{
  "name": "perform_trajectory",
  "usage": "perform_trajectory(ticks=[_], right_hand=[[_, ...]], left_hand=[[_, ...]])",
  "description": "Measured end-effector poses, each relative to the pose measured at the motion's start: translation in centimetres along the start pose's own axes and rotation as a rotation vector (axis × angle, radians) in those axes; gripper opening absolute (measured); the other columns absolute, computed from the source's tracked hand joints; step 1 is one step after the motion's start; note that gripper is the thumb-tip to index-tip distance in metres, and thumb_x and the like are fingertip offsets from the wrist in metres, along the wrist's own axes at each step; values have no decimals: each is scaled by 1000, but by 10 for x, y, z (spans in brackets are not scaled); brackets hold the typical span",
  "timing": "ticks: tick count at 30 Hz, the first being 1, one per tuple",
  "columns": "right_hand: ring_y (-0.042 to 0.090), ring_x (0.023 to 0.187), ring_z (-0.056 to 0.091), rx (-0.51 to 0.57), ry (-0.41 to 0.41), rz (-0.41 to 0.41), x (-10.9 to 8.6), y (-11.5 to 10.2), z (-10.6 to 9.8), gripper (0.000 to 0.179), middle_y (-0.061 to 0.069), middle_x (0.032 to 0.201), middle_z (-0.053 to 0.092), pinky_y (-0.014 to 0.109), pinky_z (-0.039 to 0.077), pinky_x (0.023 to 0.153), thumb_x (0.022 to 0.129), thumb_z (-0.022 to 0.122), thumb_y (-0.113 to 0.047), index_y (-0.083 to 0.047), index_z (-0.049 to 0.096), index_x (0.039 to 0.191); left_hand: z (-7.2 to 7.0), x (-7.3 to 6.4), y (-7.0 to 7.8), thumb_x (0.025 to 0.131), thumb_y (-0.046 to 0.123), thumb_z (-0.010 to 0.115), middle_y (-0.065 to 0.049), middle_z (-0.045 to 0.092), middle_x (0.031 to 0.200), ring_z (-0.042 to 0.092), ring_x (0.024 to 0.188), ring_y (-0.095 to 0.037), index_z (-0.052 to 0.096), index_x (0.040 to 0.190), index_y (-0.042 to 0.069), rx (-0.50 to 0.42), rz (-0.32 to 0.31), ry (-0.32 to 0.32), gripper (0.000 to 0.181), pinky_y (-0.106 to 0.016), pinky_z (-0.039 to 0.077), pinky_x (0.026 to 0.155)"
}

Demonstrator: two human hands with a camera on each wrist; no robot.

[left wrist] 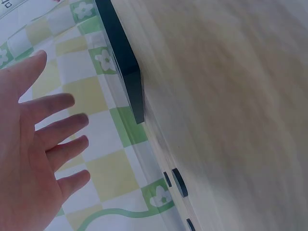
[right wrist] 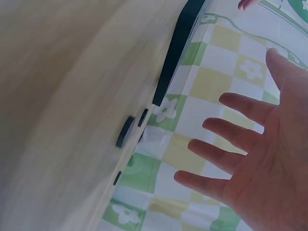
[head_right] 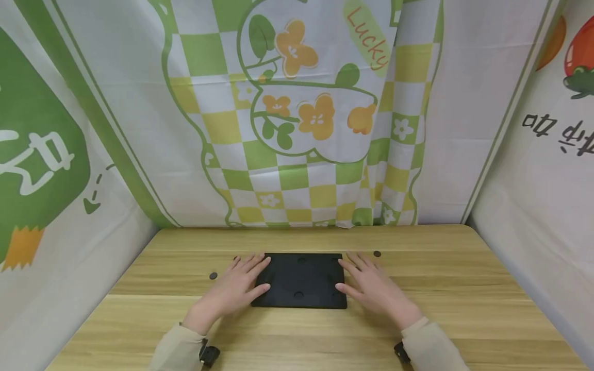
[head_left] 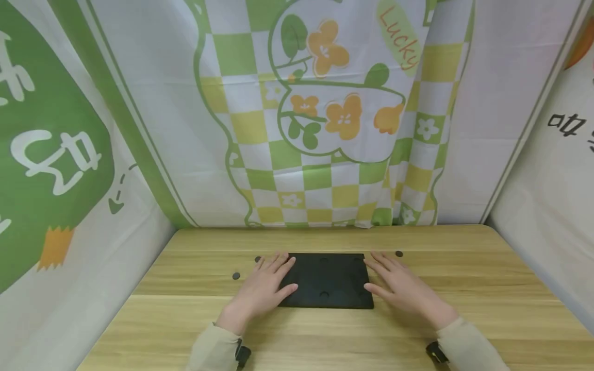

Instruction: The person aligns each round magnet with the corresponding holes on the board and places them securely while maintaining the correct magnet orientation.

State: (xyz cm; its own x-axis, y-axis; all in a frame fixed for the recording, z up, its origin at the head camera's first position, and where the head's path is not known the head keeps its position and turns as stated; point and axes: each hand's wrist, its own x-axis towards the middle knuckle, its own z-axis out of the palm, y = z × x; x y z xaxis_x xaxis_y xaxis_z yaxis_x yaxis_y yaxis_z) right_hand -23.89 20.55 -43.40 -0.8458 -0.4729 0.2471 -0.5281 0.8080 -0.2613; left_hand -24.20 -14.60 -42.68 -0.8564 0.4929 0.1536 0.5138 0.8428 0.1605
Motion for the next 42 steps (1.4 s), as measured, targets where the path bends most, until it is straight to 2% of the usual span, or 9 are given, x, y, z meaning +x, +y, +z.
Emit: perform_trajectory(ticks=[7, 13, 18, 24, 33, 42], right_hand=[[37, 125, 48, -33, 27, -55, -6, 6, -2, 59, 17, 138, 50, 54, 40, 100, 95, 48, -51, -10, 52, 137], [32, 116, 57, -37, 51, -79, -12, 11, -3, 46, 15, 129, 58, 48, 46, 96, 93, 59, -40, -7, 61, 126], [32, 115, 58, -12, 23, -52, -16, 18, -5, 43, 15, 128, 59, 47, 47, 95, 92, 60, -36, -9, 62, 125], [36, 114, 58, 11, -11, 0, -21, 24, -8, 43, 18, 126, 59, 51, 47, 94, 92, 60, -35, -6, 62, 124], [37, 113, 58, 1, -13, 3, -25, 28, -13, 43, 19, 125, 60, 52, 46, 94, 91, 63, -33, -5, 62, 123], [35, 110, 60, 2, -33, 14, -26, 34, -18, 39, 17, 119, 63, 51, 48, 93, 89, 65, -28, -4, 64, 120]], left_hand=[[-2, -4, -1, 97, 47, 47, -9, 39, 150, 32, 140, -29, 41, 145, 13, -11, 34, -13, 59, -56, 23, 112], [-4, -7, 1, 97, 45, 49, -10, 48, 143, 41, 135, -31, 48, 140, 13, 7, 73, -2, 54, -54, 29, 109], [-5, -8, 1, 96, 43, 50, -10, 52, 139, 46, 131, -30, 52, 137, 13, 34, 102, -8, 51, -52, 32, 108], [-6, -11, 3, 96, 40, 51, -11, 54, 138, 49, 128, -29, 54, 135, 11, 33, 115, -51, 48, -53, 33, 108], [-5, -14, 4, 96, 33, 54, -10, 56, 136, 54, 123, -27, 58, 131, 11, 17, 143, -74, 42, -44, 43, 102], [-3, -16, 4, 95, 32, 56, -10, 58, 133, 57, 120, -25, 62, 127, 11, 16, 167, -88, 38, -42, 46, 98]])
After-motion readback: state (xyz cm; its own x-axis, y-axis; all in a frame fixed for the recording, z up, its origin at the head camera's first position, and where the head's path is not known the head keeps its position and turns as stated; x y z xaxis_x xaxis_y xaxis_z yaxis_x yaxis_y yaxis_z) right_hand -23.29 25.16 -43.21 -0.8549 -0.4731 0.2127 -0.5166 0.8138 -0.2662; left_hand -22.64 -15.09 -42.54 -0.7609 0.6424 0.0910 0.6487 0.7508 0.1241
